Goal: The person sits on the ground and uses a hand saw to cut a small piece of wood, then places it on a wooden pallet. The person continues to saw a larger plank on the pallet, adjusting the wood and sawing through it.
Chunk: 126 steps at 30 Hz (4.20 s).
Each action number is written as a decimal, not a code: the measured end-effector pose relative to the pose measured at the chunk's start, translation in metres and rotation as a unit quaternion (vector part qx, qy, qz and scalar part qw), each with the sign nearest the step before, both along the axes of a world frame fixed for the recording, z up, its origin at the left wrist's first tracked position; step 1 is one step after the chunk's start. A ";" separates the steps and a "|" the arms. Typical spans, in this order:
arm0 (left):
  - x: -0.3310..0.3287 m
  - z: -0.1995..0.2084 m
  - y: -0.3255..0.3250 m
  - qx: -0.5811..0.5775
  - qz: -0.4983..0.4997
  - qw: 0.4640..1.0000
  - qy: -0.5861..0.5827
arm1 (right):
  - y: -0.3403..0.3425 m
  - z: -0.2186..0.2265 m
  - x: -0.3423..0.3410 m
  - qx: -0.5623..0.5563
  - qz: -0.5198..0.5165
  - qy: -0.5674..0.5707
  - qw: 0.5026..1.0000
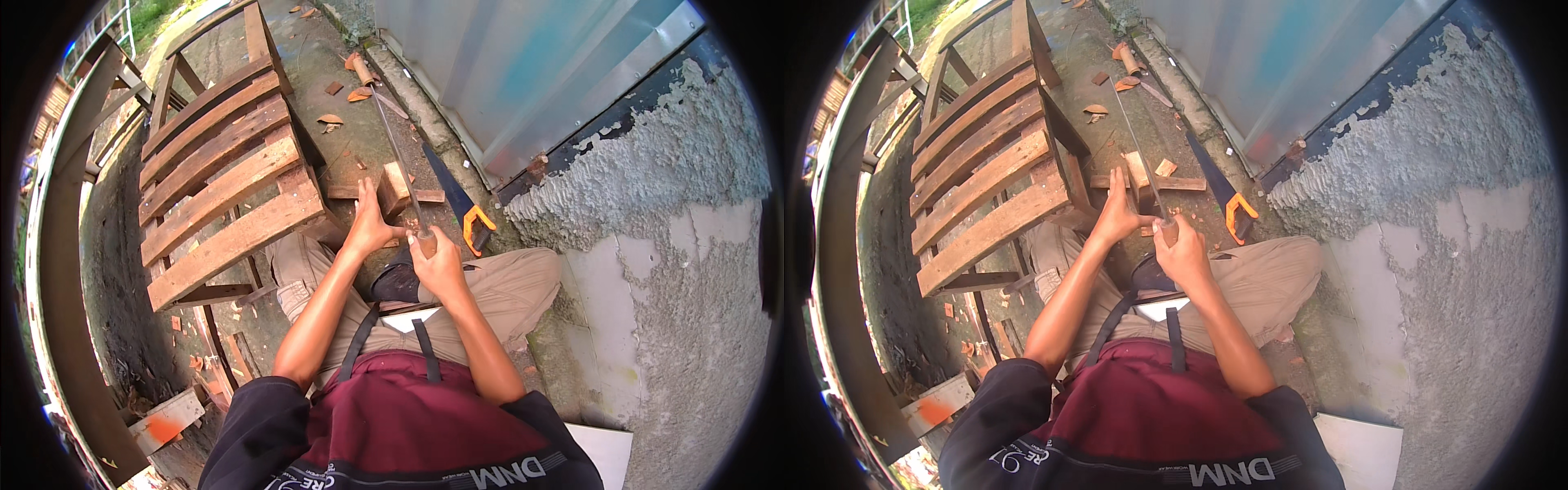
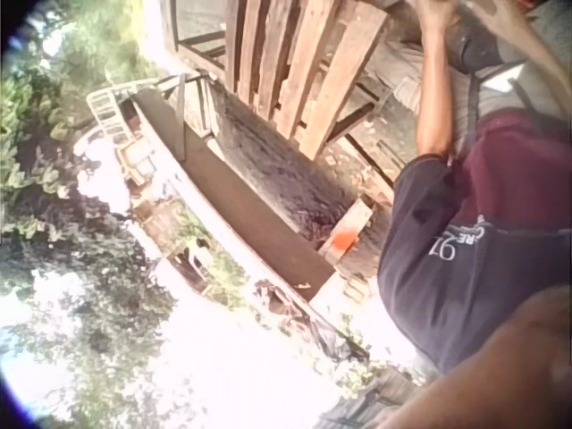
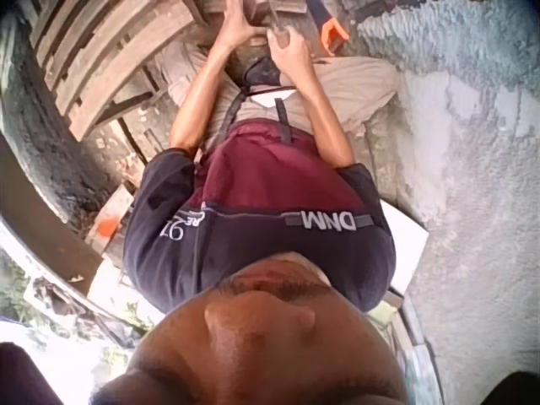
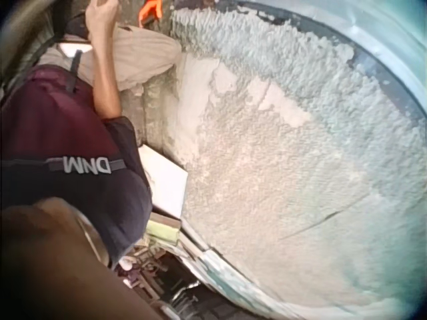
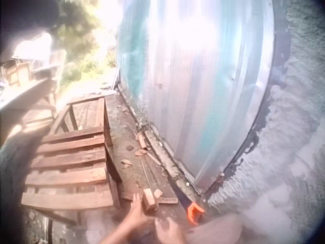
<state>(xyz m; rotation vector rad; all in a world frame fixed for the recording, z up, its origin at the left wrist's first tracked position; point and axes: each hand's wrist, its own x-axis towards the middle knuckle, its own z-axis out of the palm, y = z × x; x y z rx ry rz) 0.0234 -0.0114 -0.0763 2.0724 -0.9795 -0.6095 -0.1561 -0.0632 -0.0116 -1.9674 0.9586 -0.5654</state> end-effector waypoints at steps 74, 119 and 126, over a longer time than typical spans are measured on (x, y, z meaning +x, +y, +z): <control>0.007 0.070 -0.040 -0.227 -0.040 0.972 0.053 | -0.014 0.105 -0.009 -0.004 0.003 -0.051 0.999; -0.048 0.083 0.041 -0.244 0.200 0.921 0.230 | 0.033 -0.006 -0.039 0.168 0.032 -0.030 0.985; -0.046 0.081 0.046 -0.243 0.189 0.929 0.208 | 0.017 -0.006 -0.045 0.125 0.035 0.028 0.991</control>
